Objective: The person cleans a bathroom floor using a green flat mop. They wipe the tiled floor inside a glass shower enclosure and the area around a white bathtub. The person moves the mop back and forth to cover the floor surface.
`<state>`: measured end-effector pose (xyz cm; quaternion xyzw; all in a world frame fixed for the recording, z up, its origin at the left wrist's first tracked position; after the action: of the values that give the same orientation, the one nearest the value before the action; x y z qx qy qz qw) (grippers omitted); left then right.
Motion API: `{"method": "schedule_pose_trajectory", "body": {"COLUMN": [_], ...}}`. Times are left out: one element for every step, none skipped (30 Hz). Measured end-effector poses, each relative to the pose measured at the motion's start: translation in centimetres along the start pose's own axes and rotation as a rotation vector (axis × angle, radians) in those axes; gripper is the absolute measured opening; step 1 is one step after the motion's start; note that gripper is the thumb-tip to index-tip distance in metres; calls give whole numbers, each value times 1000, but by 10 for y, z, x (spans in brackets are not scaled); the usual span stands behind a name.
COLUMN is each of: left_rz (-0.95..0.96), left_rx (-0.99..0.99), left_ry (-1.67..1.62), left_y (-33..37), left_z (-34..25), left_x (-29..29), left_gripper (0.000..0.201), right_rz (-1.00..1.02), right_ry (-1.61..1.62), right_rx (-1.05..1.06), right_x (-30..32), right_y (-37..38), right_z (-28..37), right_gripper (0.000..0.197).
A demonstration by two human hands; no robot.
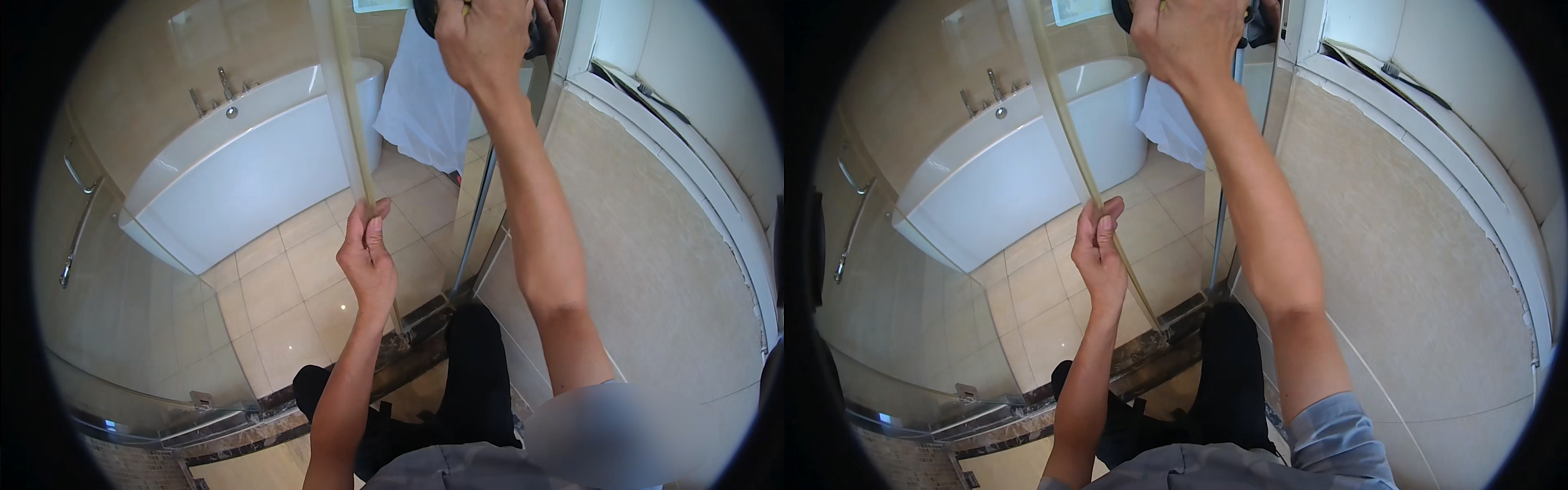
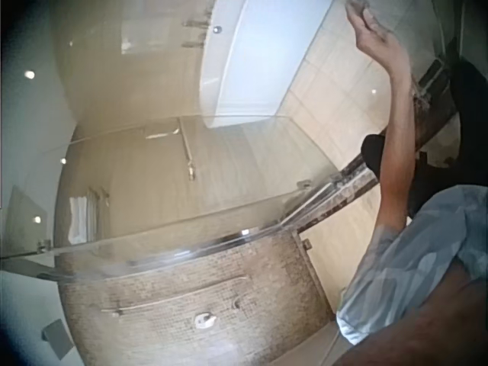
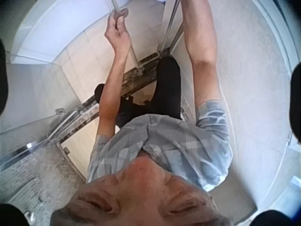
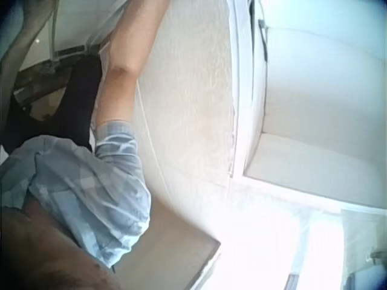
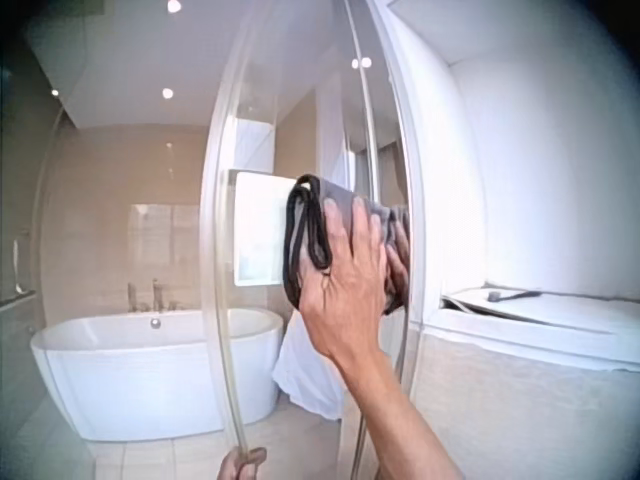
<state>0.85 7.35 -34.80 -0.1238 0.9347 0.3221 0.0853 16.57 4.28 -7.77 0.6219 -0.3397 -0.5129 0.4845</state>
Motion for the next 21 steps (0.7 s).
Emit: {"method": "schedule_pose_trajectory", "body": {"left_rz": [6, 12, 2, 5, 8, 8, 6, 4, 2, -59, -128, -198, -327, -235, -150, -67, 113, 284, 378, 473, 467], "left_rx": [-1, -1, 10, 23, 36, 43, 64, 81, 96, 24, -59, -141, -324, -370, -429, -486, -356, -225, -258, -289, -408], "left_ry": [13, 26, 19, -1, -15, -19, -28, -34, -40, 24, 100, 175, 236, 183, 147, 101, 81, 71, 166, 260, 390], "left_y": [0, 0, 0, -2, -3, -3, -5, -7, -8, -12, -14, -17, -21, -33, -45, -56, -71, -84, -92, -100, -105], "left_z": [1, 1, -1, -1, 1, 3, 2, 1, -2, -9, -18, -24, -31, -28, -21, -16, 0, 12, 16, 19, 21], "left_x": [1, 2, 3, 0, -2, -1, -3, -3, -2, -4, -2, 2, 12, 9, 16, 19, 11, 1, -8, -18, -18], "left_gripper": [32, 34, 34, 34, 34, 35, 35, 36, 37, 38, 39, 40, 38, 34, 30, 27, 21, 15, 15, 15, 22], "right_rz": [6, 7, 5, 3, 52, 100, 142, 184, 221, 248, 278, 299, 331, 334, 344, 367, 377, 392, 368, 371, 375], "right_ry": [-14, 0, 16, 25, 27, 25, 51, 56, 59, 46, 49, 48, 38, 32, 37, 6, -15, -24, -28, -32, -26], "right_rx": [-34, -26, -17, 0, -50, -103, -161, -223, -269, -305, -362, -390, -367, -427, -453, -481, -499, -521, -561, -556, -557], "right_x": [-1, -3, -6, -3, 8, 18, 29, 38, 48, 60, 68, 75, 80, 91, 99, 106, 116, 122, 120, 119, 116], "right_y": [-4, -26, -66, -99, -123, -147, -173, -200, -225, -251, -275, -300, -322, -349, -368, -387, -406, -421, -423, -424, -415], "right_z": [3, 1, -6, -14, -14, -9, -11, -10, -5, -8, -3, 1, 12, 7, 13, 16, 14, 16, 21, 29, 42], "right_gripper": [62, 62, 62, 62, 63, 66, 72, 73, 76, 78, 79, 79, 78, 78, 78, 79, 78, 76, 73, 70, 67]}}
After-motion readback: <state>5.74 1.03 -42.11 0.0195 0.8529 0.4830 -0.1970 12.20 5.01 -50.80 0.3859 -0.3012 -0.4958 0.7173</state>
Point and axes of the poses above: each hand's wrist, its own y-axis towards the middle knuckle, its own x-axis out of the back of the hand, z = x × y, the point moved 4 cm from there along y, towards the middle knuckle, and after that the axes turned 12 degrees about -z, right-handed, at the moved point
